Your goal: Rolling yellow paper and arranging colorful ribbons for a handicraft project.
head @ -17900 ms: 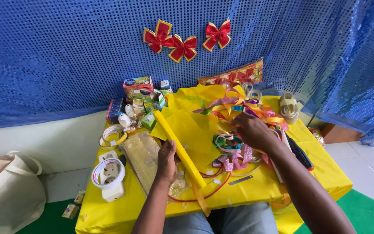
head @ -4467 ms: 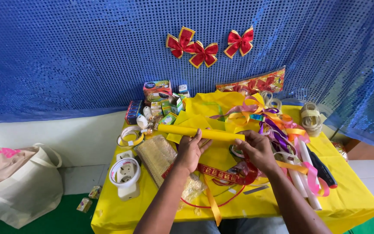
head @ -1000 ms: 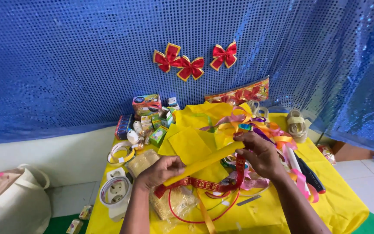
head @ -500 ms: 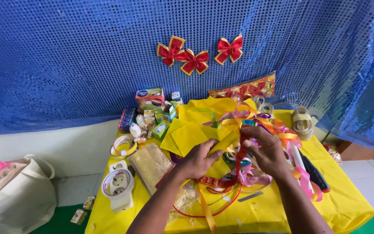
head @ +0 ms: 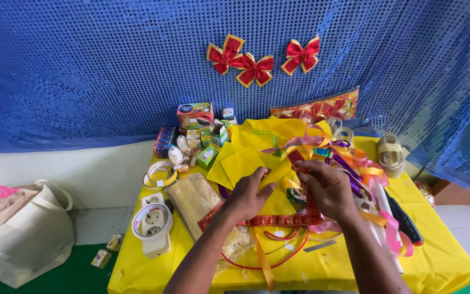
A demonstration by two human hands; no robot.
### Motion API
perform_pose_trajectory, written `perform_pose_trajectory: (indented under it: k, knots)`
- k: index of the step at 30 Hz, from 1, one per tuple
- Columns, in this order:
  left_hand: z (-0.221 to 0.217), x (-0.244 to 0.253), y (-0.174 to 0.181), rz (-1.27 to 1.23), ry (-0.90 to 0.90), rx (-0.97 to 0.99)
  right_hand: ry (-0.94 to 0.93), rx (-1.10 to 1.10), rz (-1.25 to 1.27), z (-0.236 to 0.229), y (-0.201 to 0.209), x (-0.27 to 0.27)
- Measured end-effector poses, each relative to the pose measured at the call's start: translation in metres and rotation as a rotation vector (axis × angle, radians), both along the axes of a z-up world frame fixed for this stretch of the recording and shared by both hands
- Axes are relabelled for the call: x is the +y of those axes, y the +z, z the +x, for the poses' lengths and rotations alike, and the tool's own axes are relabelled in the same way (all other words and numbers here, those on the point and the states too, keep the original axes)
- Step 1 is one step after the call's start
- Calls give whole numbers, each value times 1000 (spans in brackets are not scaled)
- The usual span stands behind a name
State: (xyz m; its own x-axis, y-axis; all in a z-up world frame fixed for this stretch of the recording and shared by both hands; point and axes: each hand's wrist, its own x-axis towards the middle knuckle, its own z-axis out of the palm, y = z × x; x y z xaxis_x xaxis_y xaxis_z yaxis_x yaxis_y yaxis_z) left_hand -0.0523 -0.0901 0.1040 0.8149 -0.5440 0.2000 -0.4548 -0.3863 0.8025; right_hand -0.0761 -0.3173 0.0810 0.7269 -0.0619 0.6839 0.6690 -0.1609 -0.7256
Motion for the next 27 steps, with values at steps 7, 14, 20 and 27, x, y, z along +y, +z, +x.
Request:
perform_pose_trajectory:
  k: [7,14,20,27]
  knots:
    - [-7,3,4,3,6,64,133,62,-132,-9,-19,1]
    - [-2,-4,-3,147,29,70,24,118,-226,3,-33,-9]
    - [-3,-3,-7,164,77,48,45,179,-57,7,-63,-16]
    - [1,8,8,209,187,49,8,191,-24,-4,-52,-19]
